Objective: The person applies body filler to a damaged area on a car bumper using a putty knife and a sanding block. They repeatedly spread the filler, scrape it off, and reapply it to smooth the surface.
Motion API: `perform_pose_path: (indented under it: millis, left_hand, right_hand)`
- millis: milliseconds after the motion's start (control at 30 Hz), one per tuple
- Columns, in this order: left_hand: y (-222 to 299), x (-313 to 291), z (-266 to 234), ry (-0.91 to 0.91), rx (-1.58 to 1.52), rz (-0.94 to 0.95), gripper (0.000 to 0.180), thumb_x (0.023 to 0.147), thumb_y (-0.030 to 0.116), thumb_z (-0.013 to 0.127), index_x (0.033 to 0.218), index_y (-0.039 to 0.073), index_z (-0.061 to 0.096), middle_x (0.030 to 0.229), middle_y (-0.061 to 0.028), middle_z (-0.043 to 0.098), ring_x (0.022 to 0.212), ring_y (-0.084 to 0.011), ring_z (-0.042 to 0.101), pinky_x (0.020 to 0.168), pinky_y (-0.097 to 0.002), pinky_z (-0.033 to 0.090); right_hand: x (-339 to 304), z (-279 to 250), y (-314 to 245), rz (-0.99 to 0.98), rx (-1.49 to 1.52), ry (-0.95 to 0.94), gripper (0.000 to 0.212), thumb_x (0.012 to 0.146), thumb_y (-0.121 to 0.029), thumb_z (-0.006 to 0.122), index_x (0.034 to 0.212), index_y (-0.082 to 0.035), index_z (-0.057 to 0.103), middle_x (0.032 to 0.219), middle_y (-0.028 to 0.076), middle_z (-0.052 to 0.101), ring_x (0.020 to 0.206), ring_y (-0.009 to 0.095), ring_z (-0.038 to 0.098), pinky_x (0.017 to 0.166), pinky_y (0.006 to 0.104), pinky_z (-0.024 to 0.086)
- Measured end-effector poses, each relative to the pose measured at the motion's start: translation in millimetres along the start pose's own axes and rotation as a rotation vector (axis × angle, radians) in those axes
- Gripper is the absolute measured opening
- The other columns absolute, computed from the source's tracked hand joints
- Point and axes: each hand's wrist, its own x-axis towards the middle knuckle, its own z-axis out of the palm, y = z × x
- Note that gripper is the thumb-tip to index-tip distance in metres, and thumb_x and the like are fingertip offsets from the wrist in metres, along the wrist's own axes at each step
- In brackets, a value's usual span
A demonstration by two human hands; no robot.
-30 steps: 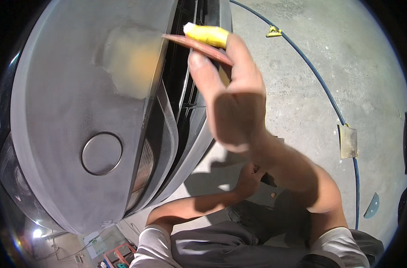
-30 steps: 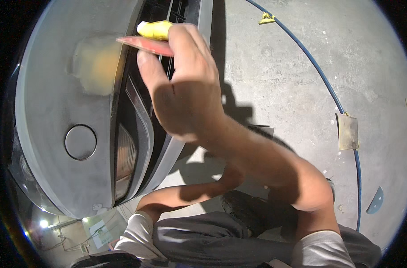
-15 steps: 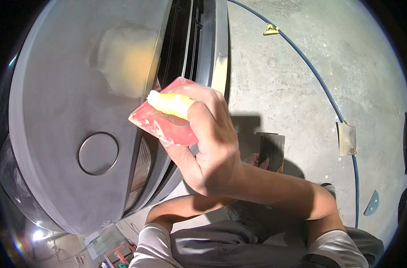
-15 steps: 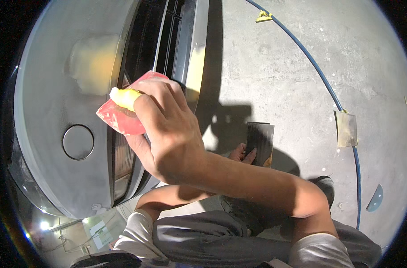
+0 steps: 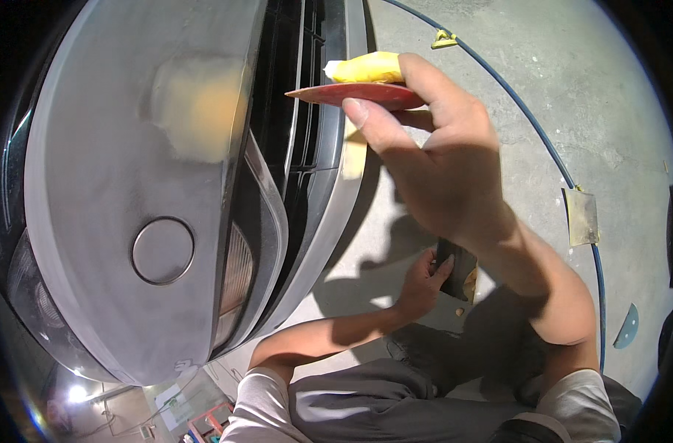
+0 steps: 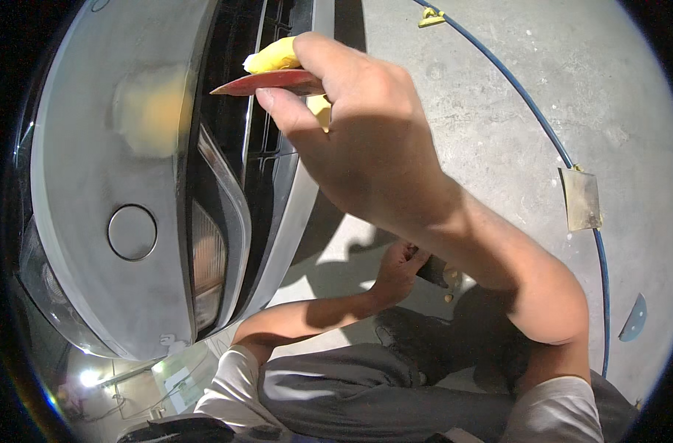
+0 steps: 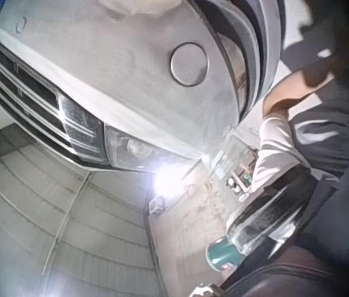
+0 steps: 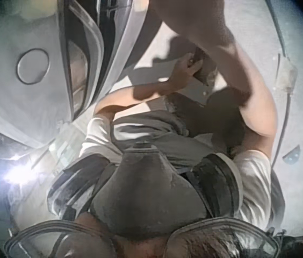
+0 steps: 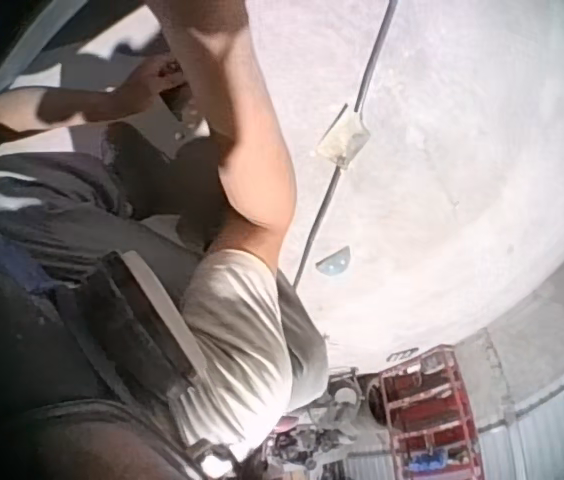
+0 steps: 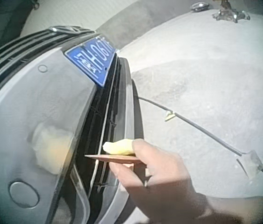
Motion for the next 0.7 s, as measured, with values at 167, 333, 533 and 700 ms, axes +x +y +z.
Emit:
perform_pose_path:
  millis: [167,333,533,700]
  left_hand:
    - [5.1,3.7,7.7,0.002,0.035,-0.014,0.031,0.111,0.031,0.057,0.117,0.001,0.061,0.098,-0.0024,0.067,0.086,-0.0081,0.060,0.080,-0.0300,0.051]
    - [13.1,10.9,12.1,-0.095,-0.027,0.083,0.031,0.110,0.033,0.058,0.113,0.003,0.061,0.093,0.0003,0.066,0.083,-0.0057,0.057,0.076,-0.0278,0.050]
    - [24.2,17.0,17.0,-0.182,-0.109,0.103,0.026,0.107,0.028,0.062,0.095,0.004,0.060,0.078,0.0046,0.054,0.071,-0.0052,0.048,0.064,-0.0293,0.042]
    - [55.9,6.4,15.3,-0.060,0.150,-0.029,0.030,0.107,0.028,0.062,0.116,0.000,0.065,0.094,-0.0024,0.067,0.080,-0.0098,0.059,0.073,-0.0307,0.049]
  right_hand:
    - [18.4,-27.6,-18.5,0.186,-0.053,-0.147,0.026,0.098,-0.021,0.072,0.117,-0.004,0.075,0.097,0.007,0.078,0.087,0.011,0.071,0.077,0.0251,0.055]
    - [56.4,-49.5,-36.4,-0.186,-0.406,-0.567,0.028,0.098,-0.027,0.073,0.113,-0.003,0.075,0.096,0.010,0.077,0.081,0.019,0.073,0.078,0.0317,0.058]
    - [41.6,-164.3,-63.6,0.067,-0.850,-0.730,0.035,0.100,-0.036,0.070,0.117,-0.006,0.070,0.104,0.008,0.072,0.096,0.018,0.069,0.091,0.0345,0.055]
    - [-37.6,-213.9,-48.2,0.880,-0.041,-0.188,0.036,0.106,-0.029,0.063,0.131,-0.002,0.062,0.108,0.008,0.072,0.094,0.015,0.071,0.088,0.0326,0.058]
